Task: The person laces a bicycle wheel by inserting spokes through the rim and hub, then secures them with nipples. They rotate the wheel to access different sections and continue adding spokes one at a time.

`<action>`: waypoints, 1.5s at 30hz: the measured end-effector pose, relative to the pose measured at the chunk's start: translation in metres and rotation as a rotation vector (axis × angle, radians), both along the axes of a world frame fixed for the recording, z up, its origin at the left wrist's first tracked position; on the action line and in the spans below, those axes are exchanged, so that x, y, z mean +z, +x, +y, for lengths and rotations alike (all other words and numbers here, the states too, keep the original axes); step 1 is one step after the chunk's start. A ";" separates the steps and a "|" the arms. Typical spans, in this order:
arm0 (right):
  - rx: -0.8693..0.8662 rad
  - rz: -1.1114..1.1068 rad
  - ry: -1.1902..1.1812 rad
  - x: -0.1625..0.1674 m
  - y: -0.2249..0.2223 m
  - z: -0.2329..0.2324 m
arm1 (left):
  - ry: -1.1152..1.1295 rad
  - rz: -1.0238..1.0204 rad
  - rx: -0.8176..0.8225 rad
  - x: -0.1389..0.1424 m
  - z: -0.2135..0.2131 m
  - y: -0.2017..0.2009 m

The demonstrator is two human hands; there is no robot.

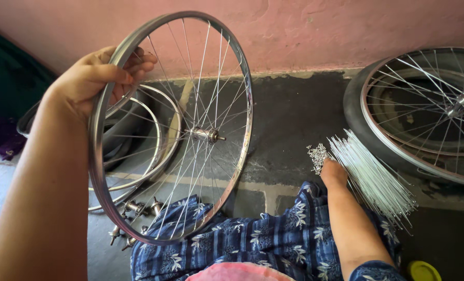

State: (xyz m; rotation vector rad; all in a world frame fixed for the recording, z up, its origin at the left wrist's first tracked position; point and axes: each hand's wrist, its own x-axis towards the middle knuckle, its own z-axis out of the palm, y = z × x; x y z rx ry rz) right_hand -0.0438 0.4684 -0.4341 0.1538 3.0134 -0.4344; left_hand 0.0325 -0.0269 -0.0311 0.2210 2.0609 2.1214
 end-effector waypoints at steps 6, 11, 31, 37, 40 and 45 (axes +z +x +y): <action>-0.111 -0.099 -0.065 0.016 0.022 0.000 | 0.081 0.059 0.046 -0.006 0.002 0.042; -0.078 -0.061 -0.053 0.038 0.044 0.000 | 0.100 0.149 0.219 -0.016 0.030 0.097; 0.133 0.249 -1.192 0.073 0.112 -0.074 | 0.122 0.312 0.312 -0.075 0.126 0.155; 0.716 0.133 -1.551 0.136 0.215 -0.102 | 0.054 0.466 0.602 -0.099 0.187 0.110; 0.945 0.198 -1.464 0.151 0.238 -0.114 | 0.015 0.631 0.720 -0.117 0.226 0.120; 0.869 0.055 -1.503 0.133 0.254 -0.111 | -0.144 0.704 0.736 -0.142 0.248 0.172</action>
